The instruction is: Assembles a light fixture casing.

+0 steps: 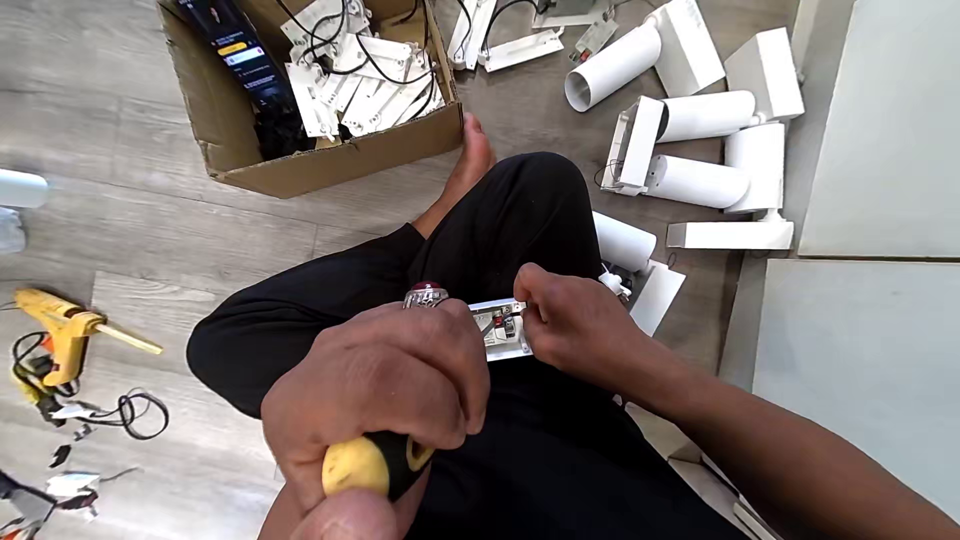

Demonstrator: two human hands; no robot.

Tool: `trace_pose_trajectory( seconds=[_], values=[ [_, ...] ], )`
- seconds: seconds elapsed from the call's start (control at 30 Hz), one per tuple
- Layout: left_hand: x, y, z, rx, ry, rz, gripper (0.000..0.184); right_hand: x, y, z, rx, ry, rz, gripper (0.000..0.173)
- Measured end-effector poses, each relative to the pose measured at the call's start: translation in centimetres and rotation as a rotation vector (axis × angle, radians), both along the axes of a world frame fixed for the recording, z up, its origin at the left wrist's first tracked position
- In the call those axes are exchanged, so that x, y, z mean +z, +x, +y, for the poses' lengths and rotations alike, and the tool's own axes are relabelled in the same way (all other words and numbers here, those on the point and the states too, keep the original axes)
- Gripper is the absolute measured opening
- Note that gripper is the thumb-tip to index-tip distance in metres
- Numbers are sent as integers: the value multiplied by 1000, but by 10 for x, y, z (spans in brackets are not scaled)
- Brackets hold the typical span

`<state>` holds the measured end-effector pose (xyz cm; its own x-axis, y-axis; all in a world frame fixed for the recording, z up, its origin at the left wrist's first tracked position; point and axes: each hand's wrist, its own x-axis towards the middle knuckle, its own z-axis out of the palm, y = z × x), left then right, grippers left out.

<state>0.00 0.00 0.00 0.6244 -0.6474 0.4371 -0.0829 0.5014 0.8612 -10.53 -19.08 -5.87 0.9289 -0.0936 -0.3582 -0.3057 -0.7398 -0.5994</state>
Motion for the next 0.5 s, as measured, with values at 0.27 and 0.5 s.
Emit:
trace_pose_trajectory(
  seconds=[0.27, 0.5],
  values=[
    [-2, -2, -2, -30, 11, -41, 50, -1, 0, -1, -2, 30, 35, 1],
    [-6, -10, 10, -96, 66, -141, 42, -7, -9, 3, -8, 20, 32, 7]
  ],
)
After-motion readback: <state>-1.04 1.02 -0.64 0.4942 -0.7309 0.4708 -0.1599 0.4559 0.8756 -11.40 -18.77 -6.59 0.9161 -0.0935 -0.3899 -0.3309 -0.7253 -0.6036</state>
